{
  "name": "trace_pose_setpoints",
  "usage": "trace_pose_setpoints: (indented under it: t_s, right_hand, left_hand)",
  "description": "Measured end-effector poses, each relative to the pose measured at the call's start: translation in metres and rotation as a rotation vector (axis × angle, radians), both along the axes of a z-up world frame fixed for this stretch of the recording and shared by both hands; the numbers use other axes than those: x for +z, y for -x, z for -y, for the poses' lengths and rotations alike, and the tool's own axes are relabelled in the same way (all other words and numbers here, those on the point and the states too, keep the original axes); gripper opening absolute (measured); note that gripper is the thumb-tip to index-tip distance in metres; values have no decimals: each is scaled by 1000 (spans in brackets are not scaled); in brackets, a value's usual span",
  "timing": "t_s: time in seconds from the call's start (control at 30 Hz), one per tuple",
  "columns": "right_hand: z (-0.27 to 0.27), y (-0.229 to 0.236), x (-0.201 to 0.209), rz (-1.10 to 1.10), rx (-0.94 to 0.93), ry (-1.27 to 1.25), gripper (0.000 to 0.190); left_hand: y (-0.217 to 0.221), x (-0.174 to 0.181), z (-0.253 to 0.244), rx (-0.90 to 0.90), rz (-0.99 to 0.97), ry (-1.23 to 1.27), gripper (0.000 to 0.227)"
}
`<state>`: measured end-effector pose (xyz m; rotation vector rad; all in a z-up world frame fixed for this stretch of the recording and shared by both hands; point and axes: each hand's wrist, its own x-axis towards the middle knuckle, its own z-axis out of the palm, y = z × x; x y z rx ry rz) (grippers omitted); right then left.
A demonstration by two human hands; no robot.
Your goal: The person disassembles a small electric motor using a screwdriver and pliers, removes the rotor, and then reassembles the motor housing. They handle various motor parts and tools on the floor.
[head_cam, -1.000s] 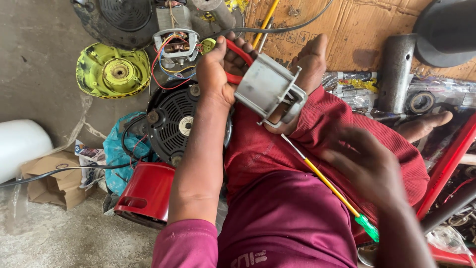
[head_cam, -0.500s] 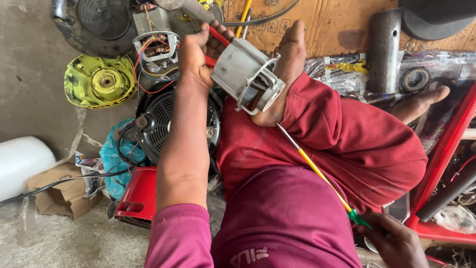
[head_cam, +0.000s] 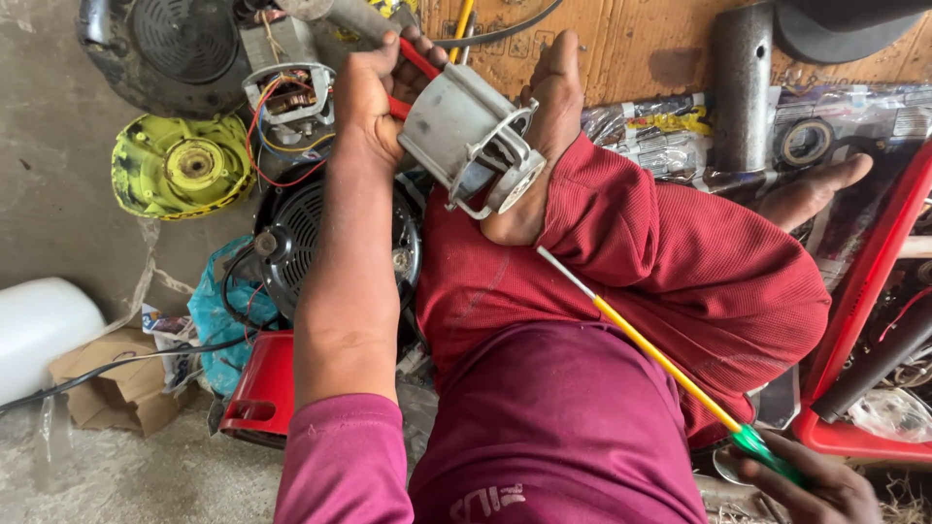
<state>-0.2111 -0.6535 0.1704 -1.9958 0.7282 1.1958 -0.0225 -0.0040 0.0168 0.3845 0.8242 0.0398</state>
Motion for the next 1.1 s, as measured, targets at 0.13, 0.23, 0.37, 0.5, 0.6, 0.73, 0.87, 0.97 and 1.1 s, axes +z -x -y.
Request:
trace_pose_setpoints:
  t_s: [0.13,0.23,0.37,0.5,0.6,0.73,0.87,0.97,1.1]
  right_hand:
    - [-4,-18,26,281,98,-162,59]
    - [-37,-27,35,437,135,-98,57]
    - [-75,-56,44,603,304,-36,47]
    - [-94,-74,52,633,378,-43,44]
    - [-101,-77,52,648,337,-111,44]
    - [-105,-78,51,638,323,-122,44]
    - [-103,-79,51,637,370,-87,43]
    - [-102,-80,51,657,363,-119,41]
    - [-100,-79,50,666,365,-126,41]
  left_hand:
    - [1,2,-3,13,-56,-1,21]
    - [0,2,-1,0,-57,-13,21]
    - [-1,1,-2,-33,-32,-49,21]
    - [-3,-2,-3,-72,-30,-103,21]
    - [-4,-3,-4,-85,-34,-107,22]
    - [-5,-2,-4,-91,-28,-108,22]
    - [-4,-1,-3,-94,-31,-117,22]
    - [-4,-1,-3,-90,-26,-108,23]
    - [-4,-1,-3,-73,-33,-105,21]
